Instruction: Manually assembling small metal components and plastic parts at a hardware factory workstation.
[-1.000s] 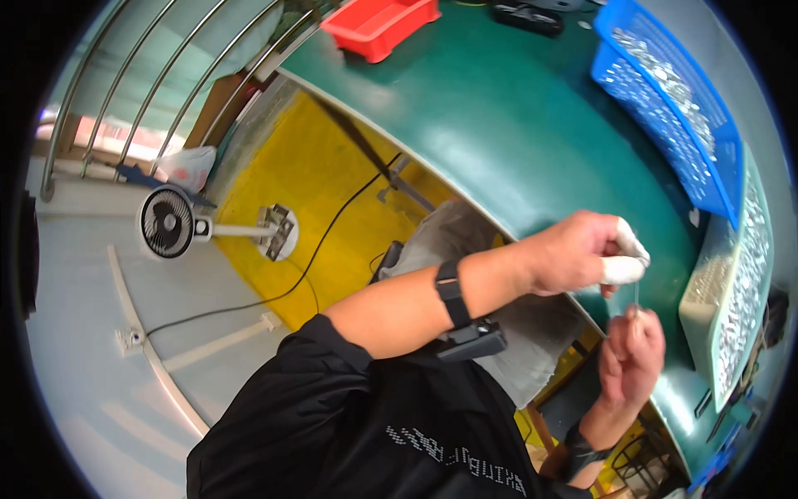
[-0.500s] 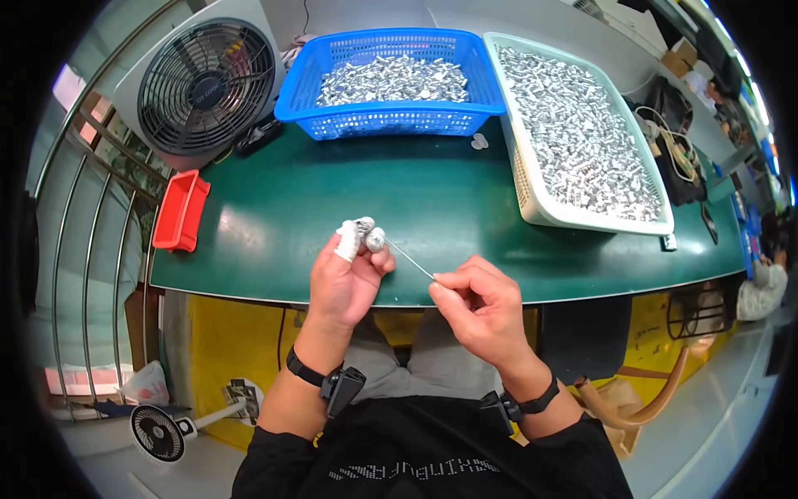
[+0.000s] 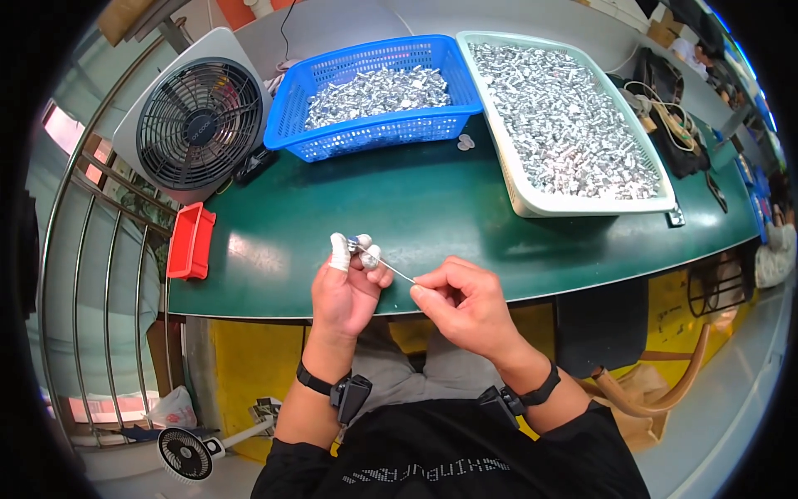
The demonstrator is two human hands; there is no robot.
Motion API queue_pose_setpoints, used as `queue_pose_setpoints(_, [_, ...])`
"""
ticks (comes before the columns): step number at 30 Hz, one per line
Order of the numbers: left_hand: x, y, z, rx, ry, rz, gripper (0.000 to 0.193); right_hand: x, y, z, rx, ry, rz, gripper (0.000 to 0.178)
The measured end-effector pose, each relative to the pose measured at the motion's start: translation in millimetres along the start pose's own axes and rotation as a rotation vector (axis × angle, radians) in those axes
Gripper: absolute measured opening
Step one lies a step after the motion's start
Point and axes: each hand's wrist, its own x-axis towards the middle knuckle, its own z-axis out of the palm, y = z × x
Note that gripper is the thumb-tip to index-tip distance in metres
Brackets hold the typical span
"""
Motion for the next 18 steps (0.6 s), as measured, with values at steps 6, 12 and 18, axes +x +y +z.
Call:
queue_pose_setpoints(6, [-0.8, 0.6, -2.3, 0.033, -0.006, -0.008, 0.039, -0.5, 4.1, 1.0, 0.042, -0.001, 0.049, 0.006])
queue_pose_setpoints(12, [-2.0, 1.1, -1.0, 0.027, 0.008, -0.013, 0.038, -1.0, 5.3, 0.0, 0.119, -0.009, 0.104, 0.006])
queue_pose_setpoints(18, [-0.8, 0.7, -1.9, 0.024, -0.001, -0.019, 0.039, -0.1, 8.4, -1.2, 0.128, -0.009, 0.111, 0.007])
